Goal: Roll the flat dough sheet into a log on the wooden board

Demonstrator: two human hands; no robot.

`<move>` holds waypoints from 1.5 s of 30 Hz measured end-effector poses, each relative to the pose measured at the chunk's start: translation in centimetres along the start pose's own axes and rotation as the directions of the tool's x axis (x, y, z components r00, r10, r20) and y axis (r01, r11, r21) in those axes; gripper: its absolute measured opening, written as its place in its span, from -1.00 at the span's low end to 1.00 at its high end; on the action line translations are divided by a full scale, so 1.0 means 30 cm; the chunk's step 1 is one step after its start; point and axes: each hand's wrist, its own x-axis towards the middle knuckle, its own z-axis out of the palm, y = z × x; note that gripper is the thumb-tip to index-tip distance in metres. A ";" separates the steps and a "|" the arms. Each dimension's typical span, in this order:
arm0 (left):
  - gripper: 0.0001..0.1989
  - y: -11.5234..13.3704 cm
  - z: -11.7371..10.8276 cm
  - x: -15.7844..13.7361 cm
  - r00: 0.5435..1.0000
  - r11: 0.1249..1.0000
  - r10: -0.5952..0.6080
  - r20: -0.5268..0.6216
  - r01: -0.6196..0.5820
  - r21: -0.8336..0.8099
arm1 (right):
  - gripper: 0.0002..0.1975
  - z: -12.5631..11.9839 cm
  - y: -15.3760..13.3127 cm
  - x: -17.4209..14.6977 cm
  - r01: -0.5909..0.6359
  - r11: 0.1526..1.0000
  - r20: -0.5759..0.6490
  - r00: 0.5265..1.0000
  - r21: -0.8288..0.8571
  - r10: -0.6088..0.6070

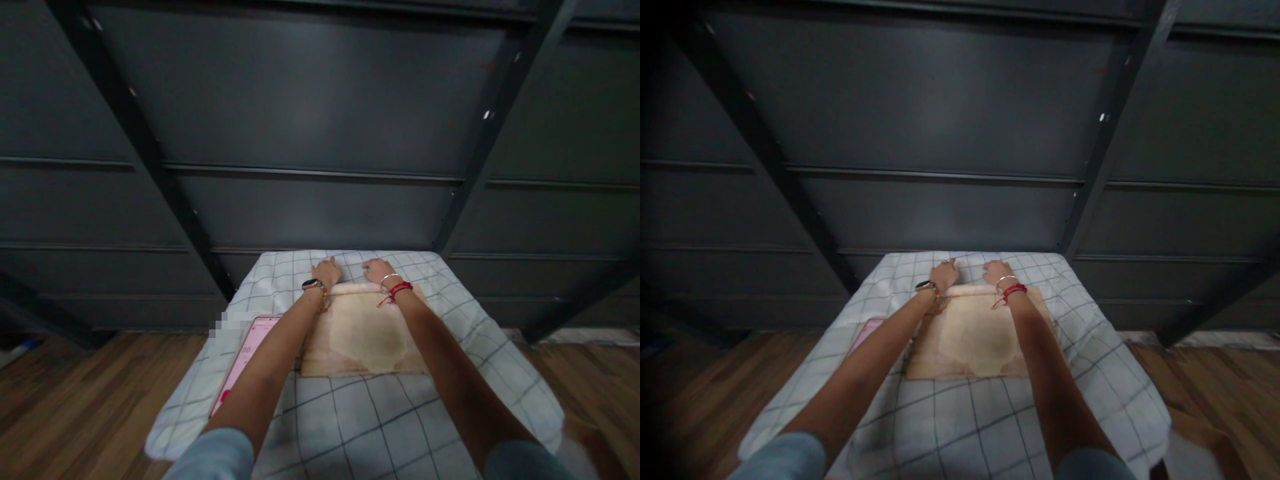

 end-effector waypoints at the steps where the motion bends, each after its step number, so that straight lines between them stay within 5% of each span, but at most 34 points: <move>1: -0.54 0.004 -0.004 -0.023 1.000 1.000 0.012 -0.008 -0.012 0.006 | -0.59 0.000 -0.003 -0.021 -0.005 1.000 -0.004 1.000 0.000 0.005; 19: -0.51 0.055 -0.005 -0.466 0.966 0.975 0.180 -0.187 -0.150 0.163 | -0.49 0.030 -0.069 -0.422 0.003 1.000 -0.020 1.000 0.006 -0.003; 24: -0.48 0.025 0.011 -0.581 0.948 0.959 0.267 -0.171 -0.244 0.143 | -0.45 0.055 -0.085 -0.572 0.066 0.995 -0.140 0.987 -0.071 -0.075; 29: -0.50 -0.004 -0.013 -0.676 0.932 0.937 0.337 -0.135 -0.319 0.142 | -0.46 0.025 -0.087 -0.682 0.125 0.990 -0.080 0.988 -0.069 -0.130; 35: -0.45 0.025 -0.091 -0.605 0.971 0.973 0.215 -0.103 -0.204 0.105 | -0.46 -0.021 -0.099 -0.634 0.059 0.998 -0.054 0.997 0.003 -0.059; 45: -0.46 0.025 -0.020 -0.343 0.976 0.983 0.179 -0.127 -0.172 0.062 | -0.46 0.004 -0.074 -0.408 -0.016 0.998 0.080 0.997 0.058 0.011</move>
